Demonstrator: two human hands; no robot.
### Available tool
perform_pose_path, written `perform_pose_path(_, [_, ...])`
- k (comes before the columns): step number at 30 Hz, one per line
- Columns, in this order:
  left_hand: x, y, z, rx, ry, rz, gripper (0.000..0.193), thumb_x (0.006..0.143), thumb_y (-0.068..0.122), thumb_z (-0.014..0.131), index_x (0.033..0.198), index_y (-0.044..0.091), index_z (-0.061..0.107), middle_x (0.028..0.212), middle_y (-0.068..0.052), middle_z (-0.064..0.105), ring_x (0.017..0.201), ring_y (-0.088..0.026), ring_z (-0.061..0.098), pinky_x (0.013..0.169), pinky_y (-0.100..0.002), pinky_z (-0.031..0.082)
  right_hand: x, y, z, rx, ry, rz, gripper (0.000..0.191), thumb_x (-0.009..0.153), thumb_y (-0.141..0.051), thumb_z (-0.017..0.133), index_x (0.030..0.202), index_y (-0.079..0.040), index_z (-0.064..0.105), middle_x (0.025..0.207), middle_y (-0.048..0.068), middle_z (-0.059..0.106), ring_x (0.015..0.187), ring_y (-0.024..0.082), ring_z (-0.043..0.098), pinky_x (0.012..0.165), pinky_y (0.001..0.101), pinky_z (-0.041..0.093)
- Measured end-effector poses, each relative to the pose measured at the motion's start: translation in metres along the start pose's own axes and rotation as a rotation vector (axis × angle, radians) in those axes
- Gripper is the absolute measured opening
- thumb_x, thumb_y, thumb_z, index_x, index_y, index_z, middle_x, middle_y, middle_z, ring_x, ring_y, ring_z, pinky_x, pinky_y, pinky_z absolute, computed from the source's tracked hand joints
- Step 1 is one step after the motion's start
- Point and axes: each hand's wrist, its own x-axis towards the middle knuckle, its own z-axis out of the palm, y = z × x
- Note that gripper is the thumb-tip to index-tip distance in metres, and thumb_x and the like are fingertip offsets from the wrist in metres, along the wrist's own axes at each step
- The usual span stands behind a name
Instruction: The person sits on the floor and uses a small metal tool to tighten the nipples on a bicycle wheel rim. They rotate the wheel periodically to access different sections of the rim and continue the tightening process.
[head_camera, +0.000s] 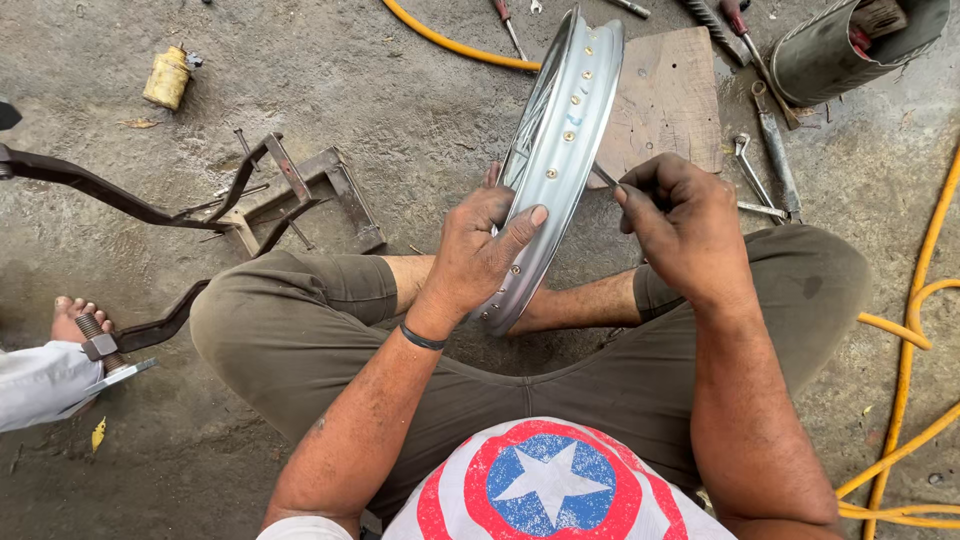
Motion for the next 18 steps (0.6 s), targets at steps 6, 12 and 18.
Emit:
perform_pose_path(6, [0.001,-0.002,-0.003,-0.291,-0.045,-0.322,0.049,0.107,0.043,0.062,0.087,-0.001,0.072,0.066,-0.007,0.06,0.057,-0.01,0.053,0.049,-0.027,0.042,-0.014,0.045,0.043,0.541,-0.173,-0.057,0.009,0.097,0.002,0.062,0.105,0.0,0.058,0.087,0.007,0.07,0.081,0.012,0.068,0.074,0.0289,0.057])
perform_pose_path(12, [0.018,-0.01,-0.029,-0.796,-0.03,-0.446,0.047,0.107,0.041,0.053,0.11,-0.002,0.073,0.094,-0.01,0.075,0.083,-0.015,0.07,0.077,-0.028,0.057,-0.009,0.037,0.07,1.108,-0.055,-0.121,0.016,0.098,-0.014,0.068,0.105,-0.005,0.057,0.076,0.002,0.06,0.066,0.011,0.059,0.062,0.0273,0.052])
perform_pose_path(18, [0.011,-0.037,-0.045,-0.912,-0.188,-0.524,0.029,0.093,0.011,0.068,0.12,0.004,0.069,0.114,-0.004,0.073,0.106,-0.012,0.069,0.098,-0.029,0.056,-0.007,0.003,0.102,0.899,0.069,-0.023,0.023,0.096,-0.017,0.078,0.1,-0.006,0.058,0.082,-0.003,0.06,0.065,0.004,0.046,0.054,0.0227,0.038])
